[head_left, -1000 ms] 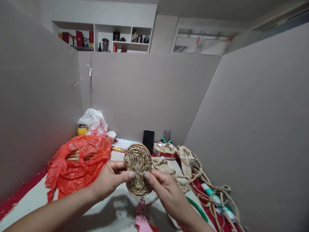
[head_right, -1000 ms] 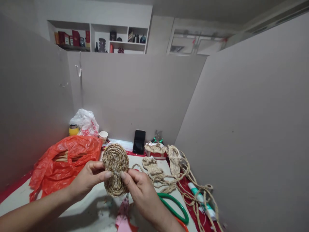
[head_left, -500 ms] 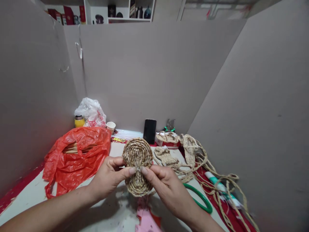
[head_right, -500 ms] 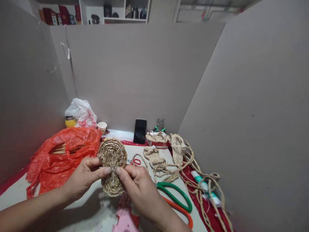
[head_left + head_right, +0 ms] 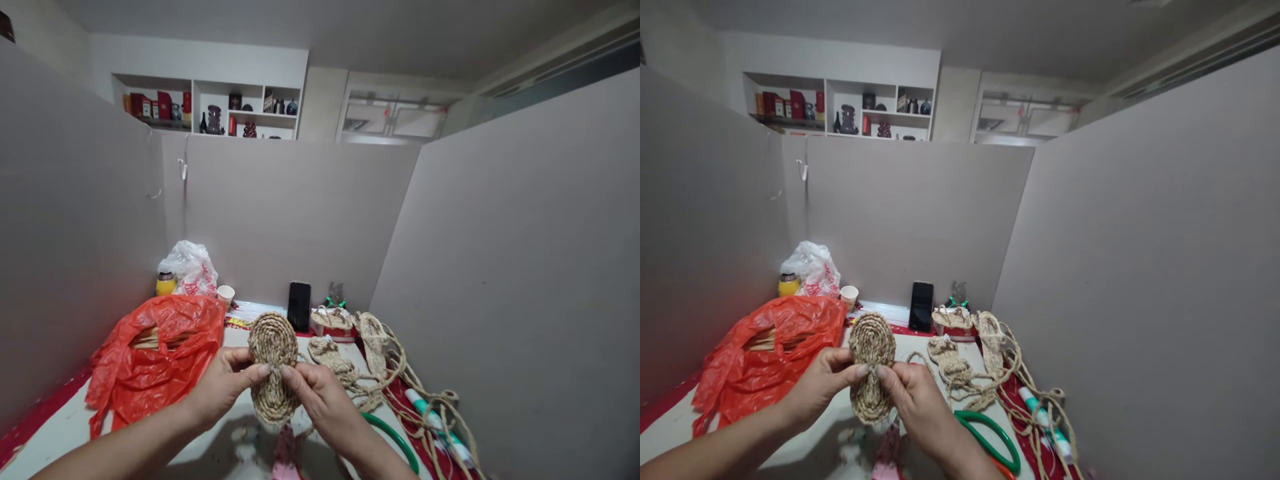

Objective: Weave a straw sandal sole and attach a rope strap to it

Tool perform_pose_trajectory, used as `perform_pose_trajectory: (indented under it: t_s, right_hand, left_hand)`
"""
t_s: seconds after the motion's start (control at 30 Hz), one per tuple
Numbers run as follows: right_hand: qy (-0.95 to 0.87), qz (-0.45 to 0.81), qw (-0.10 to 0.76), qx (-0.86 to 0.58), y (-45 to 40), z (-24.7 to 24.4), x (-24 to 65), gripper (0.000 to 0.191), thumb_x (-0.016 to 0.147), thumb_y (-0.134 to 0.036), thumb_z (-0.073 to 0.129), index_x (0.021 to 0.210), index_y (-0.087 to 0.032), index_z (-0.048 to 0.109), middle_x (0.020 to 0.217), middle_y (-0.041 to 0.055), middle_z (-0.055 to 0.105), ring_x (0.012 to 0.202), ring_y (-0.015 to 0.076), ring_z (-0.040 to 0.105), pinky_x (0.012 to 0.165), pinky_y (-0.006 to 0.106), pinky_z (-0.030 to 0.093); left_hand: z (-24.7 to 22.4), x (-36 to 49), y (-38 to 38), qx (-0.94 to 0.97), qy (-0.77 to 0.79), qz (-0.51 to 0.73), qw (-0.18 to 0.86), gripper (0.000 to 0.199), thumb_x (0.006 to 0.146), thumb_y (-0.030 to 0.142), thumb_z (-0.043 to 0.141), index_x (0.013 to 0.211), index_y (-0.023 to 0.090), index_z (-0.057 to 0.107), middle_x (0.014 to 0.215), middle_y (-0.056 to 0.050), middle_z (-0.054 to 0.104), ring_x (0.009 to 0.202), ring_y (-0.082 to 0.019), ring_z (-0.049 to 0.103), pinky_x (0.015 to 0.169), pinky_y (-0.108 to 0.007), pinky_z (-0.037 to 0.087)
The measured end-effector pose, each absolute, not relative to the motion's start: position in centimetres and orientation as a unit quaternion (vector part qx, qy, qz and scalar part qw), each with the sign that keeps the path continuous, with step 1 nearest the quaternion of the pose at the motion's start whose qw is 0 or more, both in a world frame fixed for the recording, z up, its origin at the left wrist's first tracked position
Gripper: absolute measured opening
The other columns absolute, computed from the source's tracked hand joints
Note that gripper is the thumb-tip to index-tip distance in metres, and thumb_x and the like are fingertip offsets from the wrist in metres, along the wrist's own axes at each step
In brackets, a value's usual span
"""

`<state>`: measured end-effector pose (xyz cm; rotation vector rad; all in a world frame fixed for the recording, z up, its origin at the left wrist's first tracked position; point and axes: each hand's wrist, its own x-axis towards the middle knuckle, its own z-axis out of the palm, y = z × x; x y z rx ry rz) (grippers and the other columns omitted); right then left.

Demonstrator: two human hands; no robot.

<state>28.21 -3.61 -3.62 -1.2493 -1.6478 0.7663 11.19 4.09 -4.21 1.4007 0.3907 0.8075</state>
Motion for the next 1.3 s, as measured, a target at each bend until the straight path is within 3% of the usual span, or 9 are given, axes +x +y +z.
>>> perform_pose_trajectory:
  t_s: [0.17,0.33,0.47,0.8,1.0,1.13,1.3]
  right_hand:
    - [-0.703,0.22,0.415,-0.534,-4.1,-2.9,28.4,0.043,0.093,-0.05,0.04,0.067,-0.018,0.049,0.061,-0.003,0.044,0.058,0.0121,0.039,0.056,0.025,0.031]
    - [-0.666,0.278,0.476,-0.503,-4.2,-2.7,28.0,0.039,0.092,-0.05,0.044,0.077,-0.016,0.055,0.069,-0.0007,0.051,0.065,0.0138,0.045,0.059,0.024,0.036]
    - [-0.622,0.311,0.524,-0.492,-4.0,-2.9,27.9,0.038,0.089,-0.051,0.049,0.072,-0.017,0.051,0.069,-0.0019,0.048,0.065,0.013,0.043,0.06,0.024,0.037]
    - [-0.59,0.368,0.549,-0.464,-4.0,-2.8,27.8,0.038,0.087,-0.054,0.051,0.076,-0.018,0.053,0.073,0.0,0.051,0.072,0.0157,0.048,0.067,0.026,0.043]
    - [-0.598,0.334,0.539,-0.491,-4.2,-3.1,27.8,0.036,0.09,-0.051,0.049,0.074,-0.018,0.05,0.07,-0.0022,0.047,0.067,0.013,0.042,0.062,0.023,0.038]
    - [-0.591,0.357,0.549,-0.472,-4.1,-3.5,27.6,0.034,0.09,-0.049,0.049,0.077,-0.018,0.052,0.073,-0.0014,0.049,0.07,0.0138,0.044,0.066,0.024,0.04]
    - [-0.579,0.41,0.557,-0.432,-4.5,-3.1,27.1,0.03,0.09,-0.047,0.051,0.083,-0.018,0.056,0.077,-0.0001,0.053,0.074,0.015,0.049,0.07,0.026,0.042]
  left_hand:
    - [-4.3,11.3,3.9,0.629,0.174,0.373,0.66,0.03,0.073,0.036,0.073,0.091,0.011,0.076,0.08,-0.008,0.074,0.074,-0.018,0.062,0.073,-0.028,0.047]
    - [-3.2,10.8,3.6,0.643,0.145,0.352,0.665,0.032,0.073,0.035,0.073,0.097,0.014,0.075,0.088,-0.008,0.074,0.081,-0.02,0.063,0.082,-0.032,0.047]
    - [-2.1,10.3,3.7,0.669,0.157,0.353,0.635,0.033,0.078,0.041,0.067,0.097,0.014,0.074,0.084,-0.006,0.072,0.073,-0.016,0.06,0.069,-0.026,0.047]
    - [-3.4,10.7,4.1,0.641,0.162,0.385,0.644,0.032,0.08,0.04,0.067,0.066,0.012,0.071,0.057,0.0,0.059,0.056,-0.009,0.048,0.059,-0.021,0.041]
    - [-4.0,10.8,4.5,0.6,0.168,0.374,0.687,0.023,0.077,0.035,0.071,0.079,0.012,0.074,0.069,-0.003,0.066,0.062,-0.01,0.055,0.063,-0.022,0.045]
    - [-4.0,10.9,4.5,0.554,0.139,0.342,0.746,0.028,0.074,0.034,0.074,0.094,0.014,0.073,0.088,-0.009,0.071,0.074,-0.014,0.062,0.067,-0.024,0.048]
    - [-3.6,10.8,4.5,0.539,0.104,0.318,0.773,0.034,0.074,0.032,0.074,0.103,0.015,0.071,0.101,-0.011,0.071,0.089,-0.019,0.065,0.084,-0.03,0.048]
